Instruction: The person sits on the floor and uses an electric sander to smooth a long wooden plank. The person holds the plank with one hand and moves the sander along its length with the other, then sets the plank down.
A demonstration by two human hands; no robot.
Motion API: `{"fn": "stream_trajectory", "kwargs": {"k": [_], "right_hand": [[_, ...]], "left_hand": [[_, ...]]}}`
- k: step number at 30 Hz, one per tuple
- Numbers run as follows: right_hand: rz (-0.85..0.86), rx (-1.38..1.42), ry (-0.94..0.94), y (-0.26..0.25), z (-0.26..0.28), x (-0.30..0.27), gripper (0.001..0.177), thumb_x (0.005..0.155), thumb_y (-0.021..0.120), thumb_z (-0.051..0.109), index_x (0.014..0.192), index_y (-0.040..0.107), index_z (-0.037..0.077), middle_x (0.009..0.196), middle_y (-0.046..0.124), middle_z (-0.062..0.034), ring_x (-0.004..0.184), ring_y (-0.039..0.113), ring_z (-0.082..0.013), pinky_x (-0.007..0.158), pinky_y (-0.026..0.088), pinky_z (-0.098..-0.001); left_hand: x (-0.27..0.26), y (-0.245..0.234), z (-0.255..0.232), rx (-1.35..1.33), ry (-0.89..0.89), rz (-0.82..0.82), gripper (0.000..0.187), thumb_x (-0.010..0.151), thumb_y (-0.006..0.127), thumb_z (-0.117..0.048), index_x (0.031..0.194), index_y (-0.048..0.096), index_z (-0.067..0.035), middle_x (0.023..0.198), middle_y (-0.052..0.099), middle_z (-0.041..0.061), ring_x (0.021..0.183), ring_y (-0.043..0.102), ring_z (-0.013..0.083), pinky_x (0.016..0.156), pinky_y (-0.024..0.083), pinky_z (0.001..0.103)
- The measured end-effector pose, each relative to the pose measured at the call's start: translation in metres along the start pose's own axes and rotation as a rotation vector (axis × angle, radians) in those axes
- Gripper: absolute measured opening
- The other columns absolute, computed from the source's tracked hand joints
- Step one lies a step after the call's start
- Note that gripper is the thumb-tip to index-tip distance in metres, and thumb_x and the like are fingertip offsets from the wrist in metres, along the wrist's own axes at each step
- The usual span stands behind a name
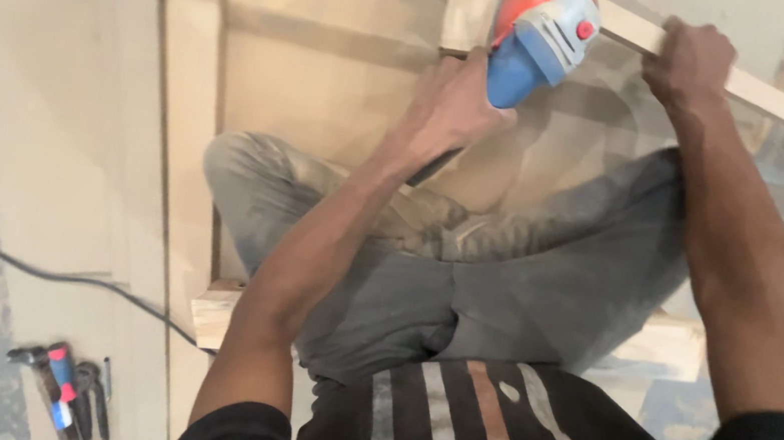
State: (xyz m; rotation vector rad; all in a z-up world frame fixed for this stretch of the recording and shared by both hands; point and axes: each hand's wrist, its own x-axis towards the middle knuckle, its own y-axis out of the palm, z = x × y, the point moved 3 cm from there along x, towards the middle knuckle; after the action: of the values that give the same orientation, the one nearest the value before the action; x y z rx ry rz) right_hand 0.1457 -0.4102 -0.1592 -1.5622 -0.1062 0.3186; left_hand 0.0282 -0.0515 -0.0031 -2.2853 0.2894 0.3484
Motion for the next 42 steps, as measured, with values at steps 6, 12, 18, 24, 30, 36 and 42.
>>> {"fn": "stream_trajectory", "kwargs": {"k": [6,12,18,24,30,36,42], "right_hand": [[0.01,-0.03,-0.029,-0.005,0.001,0.001,0.019,0.087,0.074,0.026,0.095,0.076,0.009,0.078,0.072,-0.0203,0.076,0.07,-0.0413,0.069,0.056,-0.0511],[0.063,-0.011,-0.006,-0.012,0.0,0.0,0.019,0.084,0.073,0.025,0.094,0.078,0.01,0.086,0.071,-0.0224,0.078,0.069,-0.0421,0.07,0.056,-0.0502],[0.178,0.032,-0.001,-0.024,0.008,0.009,0.025,0.086,0.068,0.024,0.104,0.079,0.011,0.089,0.074,-0.0226,0.085,0.07,-0.0436,0.079,0.056,-0.0523],[0.229,0.026,0.0,-0.028,0.002,0.014,0.031,0.082,0.067,0.025,0.107,0.08,0.013,0.096,0.074,-0.0227,0.088,0.069,-0.0455,0.079,0.056,-0.0533],[0.304,0.094,-0.013,-0.024,-0.004,0.022,0.03,0.082,0.066,0.024,0.105,0.08,0.012,0.095,0.073,-0.024,0.087,0.069,-0.0464,0.083,0.056,-0.0528],[0.419,0.146,0.002,-0.024,-0.013,0.026,0.031,0.079,0.072,0.026,0.099,0.079,0.005,0.088,0.074,-0.025,0.085,0.07,-0.0445,0.083,0.057,-0.0512],[0.455,0.149,0.005,-0.012,-0.027,0.034,0.038,0.078,0.077,0.029,0.104,0.078,0.001,0.092,0.074,-0.0277,0.082,0.071,-0.0443,0.079,0.057,-0.051]], "left_hand": [[-0.003,-0.126,0.119,-0.139,-0.103,-0.318,0.068,0.07,0.087,-0.036,0.122,0.06,-0.002,0.102,0.075,0.017,0.094,0.075,0.0284,0.079,0.058,0.039],[-0.024,-0.247,0.223,-0.504,-0.079,-0.659,0.019,0.08,0.081,-0.016,0.089,0.072,-0.002,0.08,0.074,0.003,0.067,0.071,0.0152,0.062,0.057,0.033],[-0.026,-0.153,0.153,-0.326,-0.118,-0.425,0.054,0.08,0.087,-0.031,0.118,0.063,-0.001,0.096,0.076,0.01,0.086,0.075,0.0225,0.076,0.059,0.036],[-0.015,0.005,0.022,-0.054,-0.058,-0.051,0.073,0.065,0.081,-0.041,0.121,0.057,0.0,0.095,0.073,0.023,0.088,0.071,0.0431,0.077,0.055,0.051],[-0.007,-0.033,0.067,-0.2,0.057,-0.182,0.075,0.068,0.084,-0.039,0.126,0.059,0.001,0.096,0.073,0.02,0.087,0.073,0.038,0.072,0.055,0.048],[-0.014,-0.203,0.21,-0.355,-0.066,-0.619,0.035,0.082,0.084,-0.019,0.105,0.063,-0.003,0.092,0.071,0.006,0.08,0.071,0.0174,0.067,0.058,0.034],[-0.021,-0.219,0.224,-0.298,-0.097,-0.681,0.044,0.084,0.089,-0.02,0.108,0.06,0.003,0.095,0.069,0.007,0.08,0.07,0.0173,0.068,0.059,0.033]]}}
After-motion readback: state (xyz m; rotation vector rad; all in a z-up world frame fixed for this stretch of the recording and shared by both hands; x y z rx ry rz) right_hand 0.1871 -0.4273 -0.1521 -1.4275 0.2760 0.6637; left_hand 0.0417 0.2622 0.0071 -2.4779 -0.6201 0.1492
